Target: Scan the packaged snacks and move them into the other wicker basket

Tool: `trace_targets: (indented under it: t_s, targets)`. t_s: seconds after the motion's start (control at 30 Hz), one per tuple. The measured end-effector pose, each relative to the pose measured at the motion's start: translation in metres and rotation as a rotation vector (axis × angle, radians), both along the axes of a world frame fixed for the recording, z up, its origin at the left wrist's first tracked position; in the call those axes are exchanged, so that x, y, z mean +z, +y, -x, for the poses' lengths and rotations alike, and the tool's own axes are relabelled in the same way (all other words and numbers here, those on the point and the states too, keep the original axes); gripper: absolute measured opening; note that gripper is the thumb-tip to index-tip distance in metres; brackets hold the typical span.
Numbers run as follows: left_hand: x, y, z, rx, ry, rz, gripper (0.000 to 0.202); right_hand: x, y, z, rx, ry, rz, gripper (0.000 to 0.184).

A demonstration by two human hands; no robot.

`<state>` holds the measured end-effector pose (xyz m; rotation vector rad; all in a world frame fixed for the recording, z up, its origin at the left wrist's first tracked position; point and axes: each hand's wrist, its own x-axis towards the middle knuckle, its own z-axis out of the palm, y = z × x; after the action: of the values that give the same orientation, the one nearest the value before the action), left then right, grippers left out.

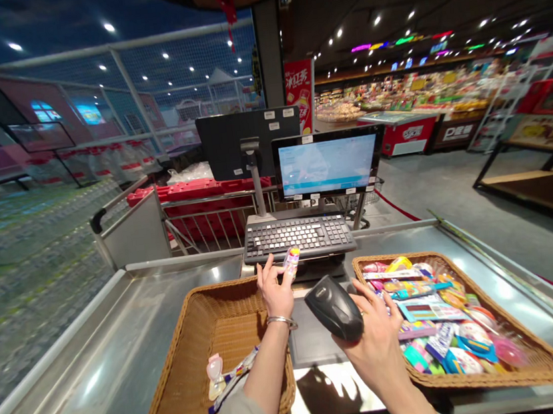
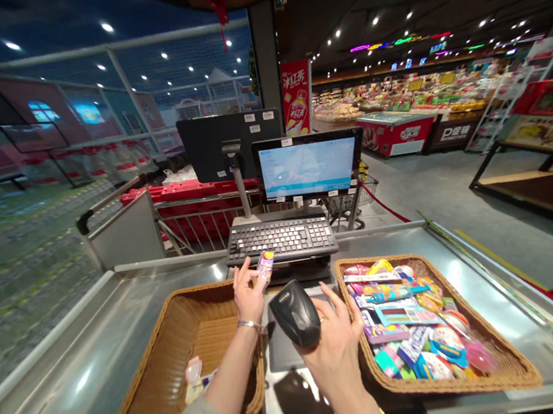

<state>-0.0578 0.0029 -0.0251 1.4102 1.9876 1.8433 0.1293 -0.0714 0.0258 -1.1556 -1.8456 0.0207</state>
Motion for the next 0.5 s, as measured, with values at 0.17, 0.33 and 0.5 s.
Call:
trace_targets:
  t_s: [0.17, 0.33, 0.5]
  targets:
    - [0.002, 0.0, 0.001, -0.022, 0.018, -0.029, 0.019, -0.01, 0.005, -0.007, 0.002, -0.115, -0.028, 0.025]
    - [0.004, 0.001, 0.002, -0.019, 0.012, -0.036, 0.021, -0.017, 0.008, -0.009, -0.008, -0.143, -0.038, 0.03]
    - [0.008, 0.0, 0.001, -0.021, 0.01, -0.025, 0.021, -0.011, 0.004, -0.005, -0.027, -0.101, -0.021, 0.022]
